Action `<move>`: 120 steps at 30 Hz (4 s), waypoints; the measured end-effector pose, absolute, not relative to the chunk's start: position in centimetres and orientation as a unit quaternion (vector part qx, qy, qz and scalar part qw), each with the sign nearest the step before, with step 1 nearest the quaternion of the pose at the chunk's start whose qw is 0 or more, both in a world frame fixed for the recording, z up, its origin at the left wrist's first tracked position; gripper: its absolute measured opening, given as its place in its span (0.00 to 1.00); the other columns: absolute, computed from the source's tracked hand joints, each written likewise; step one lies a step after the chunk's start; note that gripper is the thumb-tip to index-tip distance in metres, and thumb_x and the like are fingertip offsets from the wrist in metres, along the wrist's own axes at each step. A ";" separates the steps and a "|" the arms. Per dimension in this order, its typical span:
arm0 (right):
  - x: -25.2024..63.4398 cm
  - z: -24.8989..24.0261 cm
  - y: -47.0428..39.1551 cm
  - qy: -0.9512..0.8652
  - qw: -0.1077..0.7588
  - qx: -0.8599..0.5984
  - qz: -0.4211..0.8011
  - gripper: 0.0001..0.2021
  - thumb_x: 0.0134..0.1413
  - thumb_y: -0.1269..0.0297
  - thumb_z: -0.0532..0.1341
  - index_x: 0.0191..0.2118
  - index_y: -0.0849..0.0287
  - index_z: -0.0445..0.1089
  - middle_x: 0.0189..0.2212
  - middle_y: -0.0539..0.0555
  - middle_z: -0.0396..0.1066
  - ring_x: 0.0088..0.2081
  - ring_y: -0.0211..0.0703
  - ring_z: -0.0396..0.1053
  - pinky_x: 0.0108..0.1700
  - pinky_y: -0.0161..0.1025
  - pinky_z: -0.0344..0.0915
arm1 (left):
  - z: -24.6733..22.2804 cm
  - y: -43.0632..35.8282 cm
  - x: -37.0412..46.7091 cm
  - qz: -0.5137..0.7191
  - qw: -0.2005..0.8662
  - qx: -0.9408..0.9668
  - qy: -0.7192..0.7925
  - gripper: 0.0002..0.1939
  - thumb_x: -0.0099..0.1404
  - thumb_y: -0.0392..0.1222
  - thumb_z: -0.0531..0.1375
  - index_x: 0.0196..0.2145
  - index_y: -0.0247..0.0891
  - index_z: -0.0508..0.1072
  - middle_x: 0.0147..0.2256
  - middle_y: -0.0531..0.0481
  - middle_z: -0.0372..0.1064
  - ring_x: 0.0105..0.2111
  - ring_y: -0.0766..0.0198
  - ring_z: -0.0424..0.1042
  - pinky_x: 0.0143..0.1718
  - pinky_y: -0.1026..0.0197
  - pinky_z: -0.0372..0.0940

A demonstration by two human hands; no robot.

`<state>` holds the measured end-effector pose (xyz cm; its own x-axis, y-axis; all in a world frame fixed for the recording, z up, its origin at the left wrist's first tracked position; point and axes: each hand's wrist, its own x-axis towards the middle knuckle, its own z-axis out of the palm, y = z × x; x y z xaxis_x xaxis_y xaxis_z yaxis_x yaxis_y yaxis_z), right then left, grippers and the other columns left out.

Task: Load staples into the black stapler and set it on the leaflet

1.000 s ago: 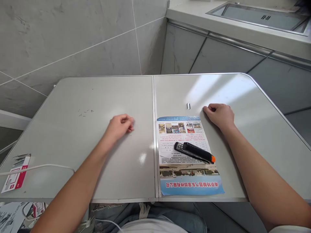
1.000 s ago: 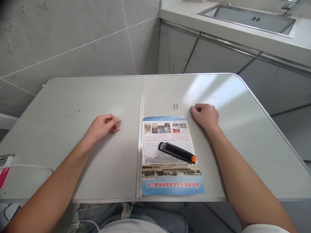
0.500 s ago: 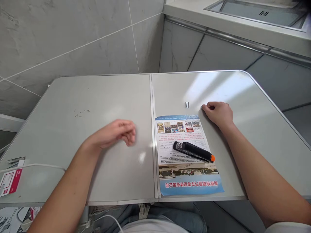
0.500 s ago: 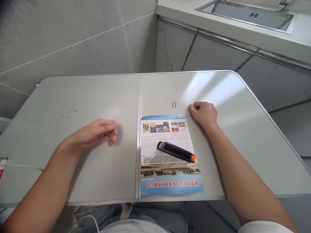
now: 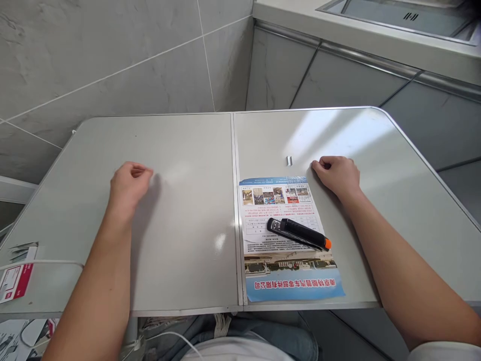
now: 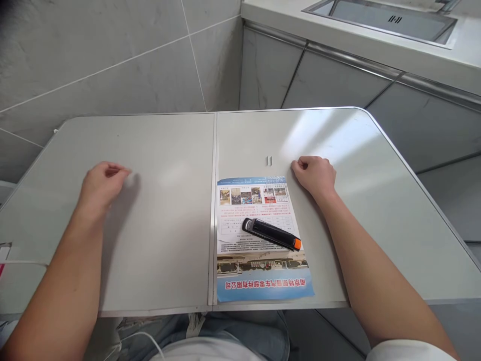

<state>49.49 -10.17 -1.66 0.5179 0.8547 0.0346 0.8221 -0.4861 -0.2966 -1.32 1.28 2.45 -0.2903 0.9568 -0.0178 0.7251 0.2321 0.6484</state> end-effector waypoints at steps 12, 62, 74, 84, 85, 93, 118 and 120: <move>47.9 2.3 -11.6 -0.753 0.274 -0.523 0.291 0.24 0.64 0.38 0.59 0.39 0.55 0.77 0.43 0.58 0.72 0.40 0.47 0.69 0.45 0.43 0.67 | 1.7 -3.0 5.8 0.260 0.153 0.817 0.492 0.07 0.73 0.41 0.57 0.41 0.41 0.75 0.42 0.48 0.75 0.44 0.58 0.74 0.50 0.53 0.70; 26.6 0.2 -15.4 -0.833 0.283 -0.334 0.338 0.22 0.69 0.61 0.61 0.65 0.51 0.64 0.49 0.61 0.72 0.49 0.54 0.70 0.51 0.53 0.71 | 0.6 -0.3 2.8 0.160 0.230 0.839 0.467 0.10 0.62 0.28 0.51 0.29 0.40 0.68 0.33 0.48 0.70 0.34 0.58 0.68 0.36 0.57 0.62; 20.9 0.4 -12.3 -0.801 0.325 -0.334 0.376 0.31 0.62 0.51 0.69 0.66 0.52 0.63 0.52 0.58 0.73 0.51 0.51 0.71 0.54 0.48 0.70 | -0.8 2.8 -2.9 0.128 0.129 0.822 0.540 0.08 0.66 0.33 0.53 0.36 0.41 0.71 0.39 0.45 0.70 0.43 0.51 0.68 0.47 0.51 0.62; 41.2 -0.5 -6.4 -0.580 0.270 -0.768 0.036 0.20 0.59 0.56 0.62 0.53 0.58 0.78 0.48 0.63 0.70 0.42 0.52 0.71 0.52 0.52 0.67 | -1.3 2.9 -2.4 0.186 0.133 0.853 0.469 0.09 0.71 0.42 0.55 0.39 0.41 0.75 0.40 0.47 0.73 0.45 0.54 0.69 0.49 0.52 0.60; 42.2 -1.0 -6.2 -0.571 0.256 -0.779 0.039 0.21 0.59 0.54 0.62 0.54 0.58 0.77 0.48 0.63 0.69 0.42 0.53 0.71 0.52 0.52 0.66 | -1.3 2.9 -2.5 0.186 0.134 0.856 0.463 0.08 0.71 0.43 0.56 0.39 0.41 0.75 0.39 0.47 0.73 0.44 0.54 0.70 0.48 0.52 0.60; 42.2 -2.3 -6.1 -0.606 0.227 -0.761 0.047 0.16 0.59 0.64 0.55 0.42 0.60 0.80 0.41 0.62 0.76 0.36 0.49 0.71 0.45 0.47 0.67 | -1.1 2.5 -1.8 0.182 0.103 0.875 0.436 0.11 0.74 0.41 0.53 0.40 0.41 0.76 0.42 0.46 0.75 0.47 0.52 0.69 0.49 0.50 0.57; 28.2 1.8 2.1 -0.631 0.370 -0.597 0.330 0.17 0.64 0.52 0.60 0.37 0.60 0.78 0.36 0.58 0.80 0.35 0.42 0.72 0.40 0.41 0.71 | -1.8 1.9 0.8 0.167 0.152 0.892 0.391 0.15 0.80 0.43 0.44 0.43 0.41 0.69 0.39 0.45 0.73 0.41 0.53 0.71 0.46 0.53 0.58; 29.4 1.9 0.1 -0.587 0.378 -0.584 0.414 0.21 0.61 0.45 0.63 0.36 0.61 0.78 0.36 0.59 0.80 0.33 0.41 0.71 0.38 0.41 0.71 | -2.0 1.9 0.8 0.173 0.152 0.892 0.389 0.14 0.79 0.42 0.44 0.43 0.40 0.68 0.39 0.45 0.73 0.41 0.54 0.71 0.45 0.54 0.57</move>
<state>29.39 0.10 1.94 -0.0322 0.9987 -0.0391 0.3721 -0.0244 -0.9279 0.79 1.93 -1.96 0.6377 0.7466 0.1896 0.6418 -0.6510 0.4053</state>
